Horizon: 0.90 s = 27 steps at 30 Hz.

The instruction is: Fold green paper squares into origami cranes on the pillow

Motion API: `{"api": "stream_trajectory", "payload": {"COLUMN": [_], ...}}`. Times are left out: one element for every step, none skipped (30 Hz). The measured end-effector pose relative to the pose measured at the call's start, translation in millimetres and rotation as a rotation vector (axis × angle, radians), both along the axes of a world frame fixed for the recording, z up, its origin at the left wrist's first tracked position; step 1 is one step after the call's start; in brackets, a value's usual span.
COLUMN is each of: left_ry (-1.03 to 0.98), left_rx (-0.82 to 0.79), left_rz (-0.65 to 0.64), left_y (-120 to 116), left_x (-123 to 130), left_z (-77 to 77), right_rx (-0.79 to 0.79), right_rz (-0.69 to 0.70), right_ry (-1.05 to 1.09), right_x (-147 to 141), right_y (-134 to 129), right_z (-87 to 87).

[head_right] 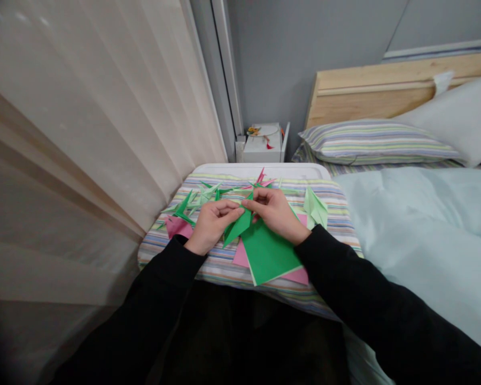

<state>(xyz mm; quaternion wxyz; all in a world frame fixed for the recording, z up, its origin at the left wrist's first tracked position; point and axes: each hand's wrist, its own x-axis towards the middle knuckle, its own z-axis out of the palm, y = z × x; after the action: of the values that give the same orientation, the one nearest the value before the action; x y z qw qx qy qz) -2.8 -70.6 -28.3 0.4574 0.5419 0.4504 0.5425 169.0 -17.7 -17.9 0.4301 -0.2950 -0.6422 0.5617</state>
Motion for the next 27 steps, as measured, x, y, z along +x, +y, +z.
{"api": "stream_trajectory", "payload": {"left_ry": [0.004,0.009,0.013,0.016,0.020,0.023,0.023,0.022,0.019,0.016,0.015,0.015,0.015,0.015,0.012,0.006,-0.002,-0.009,-0.015,-0.019,-0.022,-0.024,-0.023,-0.021,-0.019,-0.022,-0.030], "left_rx": [0.003,0.006,0.010,0.014,0.017,0.020,0.023,0.026,0.028,0.028,0.026,0.022,0.017,0.012,0.008,0.005,0.004,0.003,0.002,0.000,0.000,0.000,0.000,0.002,0.006,0.009,0.009], "left_rz": [-0.001,-0.005,-0.010,-0.016,-0.021,-0.023,-0.024,-0.025,-0.027,-0.030,-0.034,-0.038,-0.041,-0.042,-0.041,-0.039,-0.036,-0.035,-0.035,-0.037,-0.039,-0.043,-0.048,-0.053,-0.058,-0.062,-0.065], "left_y": [0.5,0.9,1.3,1.5,1.7,1.8,1.7,1.6,1.4,1.2,1.0,0.9,0.8,0.8,0.8,0.8,0.9,0.8,0.8,0.6,0.5,0.3,0.1,-0.1,-0.2,-0.3,-0.3], "left_x": [-0.4,-0.7,-1.1,-1.4,-1.7,-1.9,-2.0,-2.2,-2.3,-2.3,-2.4,-2.4,-2.5,-2.5,-2.5,-2.6,-2.6,-2.5,-2.5,-2.4,-2.4,-2.3,-2.3,-2.3,-2.2,-2.1,-2.0], "left_z": [-0.3,-0.5,-0.5,-0.4,0.0,0.5,1.1,1.7,2.2,2.7,2.9,3.0,2.9,2.8,2.6,2.6,2.6,2.8,3.2,3.7,4.2,4.6,4.9,5.0,4.9,4.6,4.2], "right_rx": [0.006,0.011,0.015,0.019,0.024,0.028,0.032,0.034,0.036,0.035,0.031,0.026,0.019,0.011,0.002,-0.005,-0.010,-0.012,-0.012,-0.010,-0.007,-0.002,0.003,0.008,0.013,0.017,0.021], "right_rz": [-0.007,-0.013,-0.018,-0.022,-0.025,-0.026,-0.028,-0.027,-0.027,-0.031,-0.038,-0.047,-0.057,-0.069,-0.081,-0.089,-0.090,-0.086,-0.076,-0.063,-0.050,-0.041,-0.039,-0.042,-0.046,-0.049,-0.049], "right_ry": [-0.006,-0.012,-0.018,-0.022,-0.027,-0.030,-0.032,-0.031,-0.029,-0.026,-0.023,-0.019,-0.019,-0.020,-0.019,-0.016,-0.008,0.000,0.011,0.019,0.024,0.025,0.026,0.027,0.028,0.030,0.031], "right_x": [0.2,0.3,0.5,0.8,1.0,1.3,1.5,1.6,1.6,1.5,1.2,0.8,0.3,-0.1,-0.4,-0.6,-0.6,-0.4,0.0,0.5,0.9,1.4,1.7,2.0,2.2,2.3,2.4], "right_y": [-0.2,-0.3,-0.4,-0.5,-0.5,-0.4,-0.2,0.2,0.7,1.4,2.0,2.7,3.3,3.8,4.1,4.3,4.3,4.2,4.1,3.8,3.6,3.3,3.2,3.0,2.9,2.9,2.9], "right_z": [0.3,0.6,0.8,0.9,0.7,0.2,-0.6,-1.6,-2.7,-3.8,-4.7,-5.3,-5.5,-5.3,-4.8,-4.1,-3.4,-2.8,-2.4,-2.3,-2.4,-2.7,-3.1,-3.5,-3.9,-4.1,-4.2]}}
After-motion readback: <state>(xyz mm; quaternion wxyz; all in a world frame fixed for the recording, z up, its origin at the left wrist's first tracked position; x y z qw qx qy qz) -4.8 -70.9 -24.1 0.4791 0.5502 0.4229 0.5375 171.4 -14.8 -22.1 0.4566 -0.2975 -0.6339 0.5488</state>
